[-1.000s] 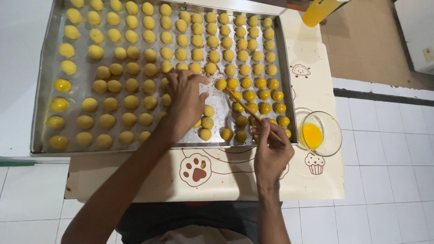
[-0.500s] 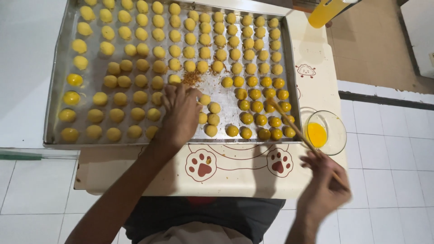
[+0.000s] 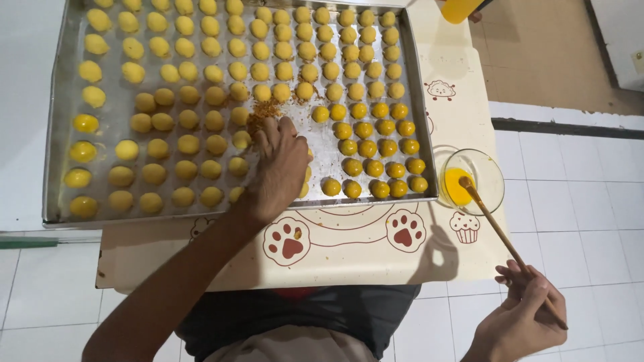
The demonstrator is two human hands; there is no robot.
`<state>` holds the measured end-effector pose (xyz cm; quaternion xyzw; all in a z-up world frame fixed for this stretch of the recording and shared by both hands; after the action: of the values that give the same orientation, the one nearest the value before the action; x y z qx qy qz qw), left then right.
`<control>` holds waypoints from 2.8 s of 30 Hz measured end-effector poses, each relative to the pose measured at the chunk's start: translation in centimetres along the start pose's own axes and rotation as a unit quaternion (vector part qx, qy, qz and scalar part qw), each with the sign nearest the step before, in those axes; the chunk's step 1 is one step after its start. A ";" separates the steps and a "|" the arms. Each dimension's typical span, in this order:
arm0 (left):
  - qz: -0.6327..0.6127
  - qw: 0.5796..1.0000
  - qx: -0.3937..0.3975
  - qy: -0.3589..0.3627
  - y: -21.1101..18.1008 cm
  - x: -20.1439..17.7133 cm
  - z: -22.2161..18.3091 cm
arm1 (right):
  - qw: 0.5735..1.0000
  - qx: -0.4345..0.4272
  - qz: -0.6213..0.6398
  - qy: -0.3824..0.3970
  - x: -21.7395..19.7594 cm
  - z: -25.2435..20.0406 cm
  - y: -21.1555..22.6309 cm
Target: Applying egg wash to individual cookies on a baking tray using a pastry brush.
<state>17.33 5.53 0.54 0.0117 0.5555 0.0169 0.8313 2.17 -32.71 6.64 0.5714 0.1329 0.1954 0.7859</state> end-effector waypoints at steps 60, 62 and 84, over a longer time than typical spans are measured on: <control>-0.528 0.719 -0.444 0.081 2.4 -7.3 -7.7 | 0.987 -0.121 -0.071 0.077 2.7 1.5 0.1; -0.537 0.710 -0.447 0.089 2.1 -7.2 -7.7 | 0.987 -0.113 -0.085 0.071 2.9 1.3 0.5; -0.598 0.648 -0.455 0.125 0.9 -5.4 -8.8 | 0.980 -0.172 -0.073 0.071 2.3 1.4 2.7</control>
<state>7.16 6.26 2.22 -0.7049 0.4628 -0.2318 0.4849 4.45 -32.13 9.68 0.4014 0.1938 0.1977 0.8731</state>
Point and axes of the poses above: each hand's wrist, its own z-axis towards the middle knuckle, its own x-axis out of the palm, y = z × x, the point moved 6 cm from there along z, towards the middle knuckle, and after that the axes turned 14 degrees about -y, right-handed, at the moved point
